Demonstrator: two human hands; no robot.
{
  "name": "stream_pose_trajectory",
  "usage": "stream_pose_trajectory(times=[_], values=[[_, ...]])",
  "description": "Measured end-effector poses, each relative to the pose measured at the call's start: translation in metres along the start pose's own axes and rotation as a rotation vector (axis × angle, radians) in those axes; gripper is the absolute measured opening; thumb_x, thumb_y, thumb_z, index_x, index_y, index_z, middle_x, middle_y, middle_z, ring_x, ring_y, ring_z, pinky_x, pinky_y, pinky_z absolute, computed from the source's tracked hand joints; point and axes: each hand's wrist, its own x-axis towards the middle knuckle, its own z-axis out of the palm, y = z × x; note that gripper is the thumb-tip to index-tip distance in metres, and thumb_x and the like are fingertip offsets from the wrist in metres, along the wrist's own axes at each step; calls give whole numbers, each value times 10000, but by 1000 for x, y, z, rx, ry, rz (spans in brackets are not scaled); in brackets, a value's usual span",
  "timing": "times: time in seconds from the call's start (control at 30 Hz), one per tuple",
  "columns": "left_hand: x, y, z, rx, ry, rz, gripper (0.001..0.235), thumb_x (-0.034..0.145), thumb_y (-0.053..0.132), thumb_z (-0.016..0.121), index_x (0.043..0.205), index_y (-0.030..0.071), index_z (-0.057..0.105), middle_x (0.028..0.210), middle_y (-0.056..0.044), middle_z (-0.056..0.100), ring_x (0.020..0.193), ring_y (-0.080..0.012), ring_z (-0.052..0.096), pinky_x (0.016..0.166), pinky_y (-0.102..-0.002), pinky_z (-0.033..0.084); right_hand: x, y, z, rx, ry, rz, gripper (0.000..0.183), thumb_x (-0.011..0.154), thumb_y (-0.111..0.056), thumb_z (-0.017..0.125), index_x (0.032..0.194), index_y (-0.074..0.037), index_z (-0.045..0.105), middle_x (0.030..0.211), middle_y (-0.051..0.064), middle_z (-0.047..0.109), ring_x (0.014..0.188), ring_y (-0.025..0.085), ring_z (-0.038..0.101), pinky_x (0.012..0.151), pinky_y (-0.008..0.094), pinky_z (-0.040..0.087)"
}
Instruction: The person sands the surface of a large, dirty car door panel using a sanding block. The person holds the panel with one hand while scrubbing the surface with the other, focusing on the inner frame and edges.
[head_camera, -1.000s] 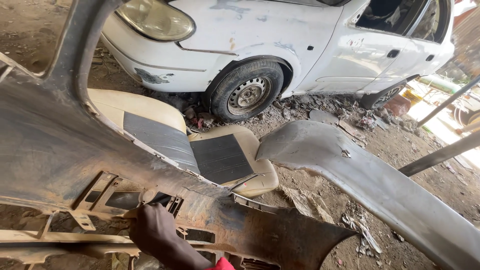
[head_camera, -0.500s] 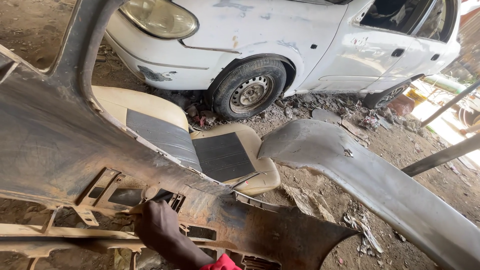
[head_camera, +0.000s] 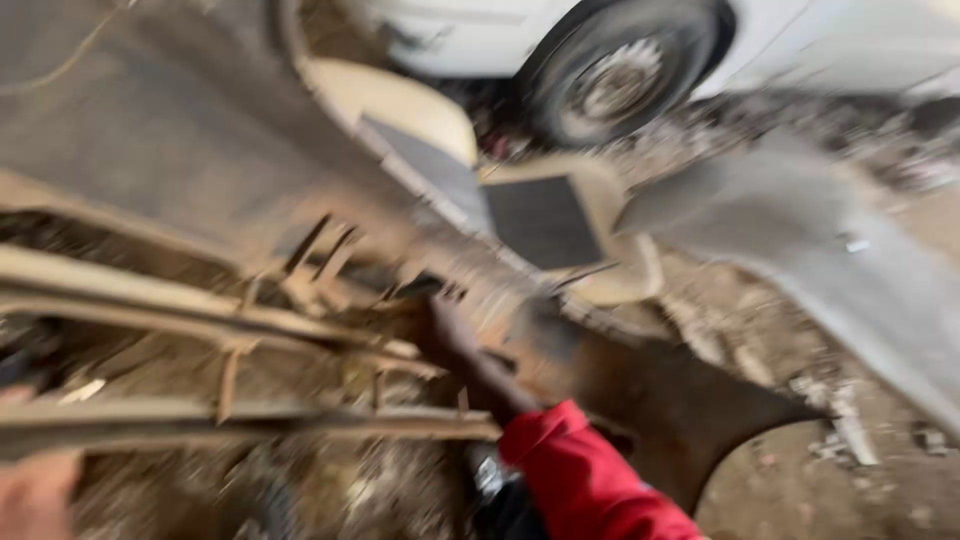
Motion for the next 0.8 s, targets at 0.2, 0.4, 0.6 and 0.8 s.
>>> stream_pose_trajectory(times=[0.2, 0.4, 0.6, 0.8], values=[[-183, 37, 64, 68, 235, 63, 253, 925, 558, 652, 859, 321, 591, 935, 142, 598, 876, -48, 632, 938, -232, 651, 29, -4, -48, 557, -25, 238, 192, 1134, -142, 727, 1179, -111, 911, 874, 86, 872, 399, 85, 393, 375, 242, 266], [-185, 40, 62, 108, 176, 96, 204, 1014, 524, 631, 897, 394, 524, 929, 230, 579, 875, -54, 556, 927, -267, 577, 29, 6, -32, 507, -1, 315, 255, 1049, -24, 749, 1134, -197, 916, 1285, 107, 892, 456, 73, 509, 384, 222, 379], [-214, 40, 49, 142, -5, 183, 93, 1153, 366, 512, 1080, 340, 561, 1173, 177, 619, 1048, -76, 599, 1119, -277, 650, 27, -9, -24, 363, 56, 138, 236, 969, -126, 735, 1077, -195, 933, 1084, 16, 913, 880, 135, 791, 743, 305, 565], [-201, 37, 41, 168, -40, 186, 129, 1143, 374, 455, 1119, 320, 569, 1253, 154, 598, 1121, -63, 631, 1219, -294, 697, 20, -11, -15, 63, 201, -276, 325, 1065, 97, 570, 1154, -10, 864, 1074, 258, 873, 592, 254, 777, 346, 330, 466]])
